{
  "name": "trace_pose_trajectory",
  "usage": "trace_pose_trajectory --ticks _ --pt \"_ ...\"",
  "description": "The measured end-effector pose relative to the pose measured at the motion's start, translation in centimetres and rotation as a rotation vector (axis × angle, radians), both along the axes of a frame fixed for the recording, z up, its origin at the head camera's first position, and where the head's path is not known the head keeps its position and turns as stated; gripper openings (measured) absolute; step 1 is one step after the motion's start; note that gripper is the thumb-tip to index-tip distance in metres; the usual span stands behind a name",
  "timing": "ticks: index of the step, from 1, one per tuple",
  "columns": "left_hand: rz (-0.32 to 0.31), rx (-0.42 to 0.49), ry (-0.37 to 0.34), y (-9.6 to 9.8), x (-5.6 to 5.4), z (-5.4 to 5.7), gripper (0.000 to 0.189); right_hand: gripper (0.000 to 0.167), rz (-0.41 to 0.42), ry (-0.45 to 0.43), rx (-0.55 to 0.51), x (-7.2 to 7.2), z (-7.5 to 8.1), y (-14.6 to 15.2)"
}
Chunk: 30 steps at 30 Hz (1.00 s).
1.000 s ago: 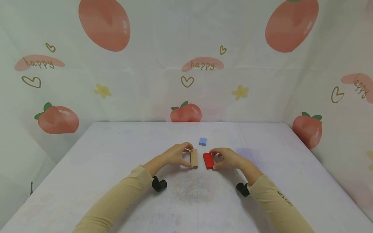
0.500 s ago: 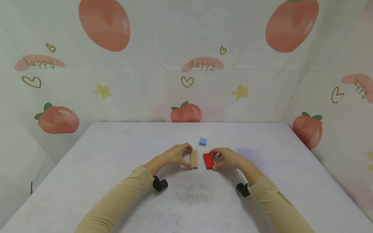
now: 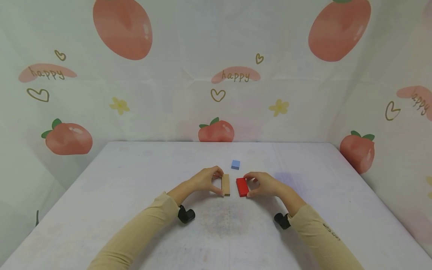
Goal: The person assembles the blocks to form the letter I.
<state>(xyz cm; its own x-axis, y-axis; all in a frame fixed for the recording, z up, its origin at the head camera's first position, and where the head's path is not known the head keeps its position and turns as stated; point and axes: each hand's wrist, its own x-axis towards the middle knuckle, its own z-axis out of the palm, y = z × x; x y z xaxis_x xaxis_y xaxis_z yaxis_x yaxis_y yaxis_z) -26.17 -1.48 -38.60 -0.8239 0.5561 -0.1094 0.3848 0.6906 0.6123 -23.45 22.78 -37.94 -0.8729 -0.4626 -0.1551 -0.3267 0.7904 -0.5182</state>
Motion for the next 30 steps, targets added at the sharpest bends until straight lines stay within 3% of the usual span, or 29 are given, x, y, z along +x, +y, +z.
trace_pose_trajectory --ticks 17,30 --pt "0.021 0.030 -0.023 0.0 0.1 0.1 0.064 0.062 -0.002 -0.063 -0.015 -1.1 0.0 0.7" --pt "0.025 0.026 -0.024 0.1 0.1 0.2 0.064 0.059 0.030 -0.041 -0.045 -1.2 0.1 0.8"
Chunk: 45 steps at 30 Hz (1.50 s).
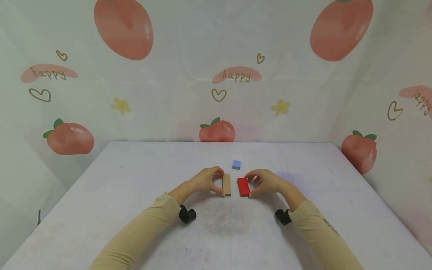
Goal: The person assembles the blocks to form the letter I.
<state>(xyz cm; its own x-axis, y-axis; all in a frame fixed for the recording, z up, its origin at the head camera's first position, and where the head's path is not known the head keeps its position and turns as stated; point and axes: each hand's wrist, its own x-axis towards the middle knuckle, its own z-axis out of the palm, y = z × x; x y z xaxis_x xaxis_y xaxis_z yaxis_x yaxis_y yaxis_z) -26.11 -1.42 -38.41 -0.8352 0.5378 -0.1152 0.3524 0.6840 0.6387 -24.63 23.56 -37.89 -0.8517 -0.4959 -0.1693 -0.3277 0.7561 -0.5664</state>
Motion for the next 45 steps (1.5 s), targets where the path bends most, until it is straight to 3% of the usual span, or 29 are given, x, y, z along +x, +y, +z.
trace_pose_trajectory --ticks 32,45 --pt "-0.014 -0.007 0.026 -0.07 -0.01 0.02 0.063 0.056 0.112 0.108 -0.029 -0.15 -0.23 0.42" --pt "-0.001 -0.004 0.007 -0.07 0.19 0.28 0.062 0.056 0.085 0.090 -0.032 0.04 -0.19 0.32"
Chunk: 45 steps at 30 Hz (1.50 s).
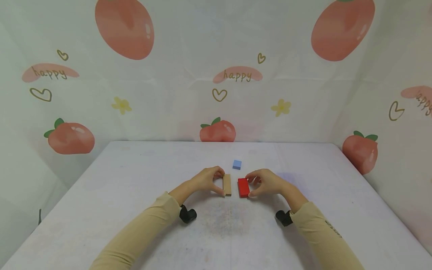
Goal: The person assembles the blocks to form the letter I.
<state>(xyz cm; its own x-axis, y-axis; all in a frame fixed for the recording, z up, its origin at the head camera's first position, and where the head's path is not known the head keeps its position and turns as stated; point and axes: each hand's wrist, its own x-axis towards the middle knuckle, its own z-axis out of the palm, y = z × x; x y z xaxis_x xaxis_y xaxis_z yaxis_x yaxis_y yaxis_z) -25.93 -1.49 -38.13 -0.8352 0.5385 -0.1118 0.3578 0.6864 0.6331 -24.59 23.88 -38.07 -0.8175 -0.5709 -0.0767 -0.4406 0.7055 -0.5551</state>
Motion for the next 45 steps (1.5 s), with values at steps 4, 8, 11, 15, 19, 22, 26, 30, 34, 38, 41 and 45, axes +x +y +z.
trace_pose_trajectory --ticks 4,8,11,15,19,22,26,30,34,38,41,45 --pt "0.001 -0.004 -0.001 0.0 0.0 0.0 0.062 0.057 0.000 -0.001 -0.007 0.1 0.0 0.1" --pt "0.002 -0.005 -0.003 0.0 0.0 0.0 0.062 0.057 0.012 0.010 -0.014 0.1 0.0 0.1" --pt "0.001 0.000 -0.002 0.0 0.0 0.0 0.062 0.057 0.018 0.012 -0.016 0.1 0.0 0.2" --pt "-0.002 0.004 -0.004 0.0 0.0 -0.1 0.062 0.057 0.015 0.006 -0.018 0.2 0.0 0.2" --pt "-0.003 -0.002 -0.003 0.0 0.0 -0.1 0.063 0.057 0.009 0.000 -0.017 0.3 0.0 0.1" --pt "-0.002 -0.004 -0.001 0.0 0.0 -0.1 0.063 0.056 0.005 -0.001 -0.016 0.4 0.1 0.1" --pt "-0.004 -0.001 0.001 0.0 -0.1 -0.2 0.063 0.056 0.011 0.004 -0.019 0.7 0.2 0.0" --pt "-0.002 0.004 -0.002 0.0 -0.2 -0.3 0.063 0.056 0.033 0.016 -0.029 0.8 0.3 0.0" --pt "-0.002 0.002 -0.001 0.0 -0.2 -0.3 0.063 0.056 0.046 0.017 -0.044 0.9 0.2 0.0" --pt "-0.004 0.005 0.001 0.0 -0.3 -0.4 0.064 0.056 0.049 0.011 -0.055 1.0 0.3 -0.1" --pt "-0.010 0.000 0.011 0.0 -0.3 -0.4 0.063 0.056 0.054 0.006 -0.060 1.1 0.4 -0.3" --pt "-0.010 0.001 0.012 0.0 -0.3 -0.3 0.063 0.056 0.066 0.013 -0.066 1.3 0.6 -0.5"
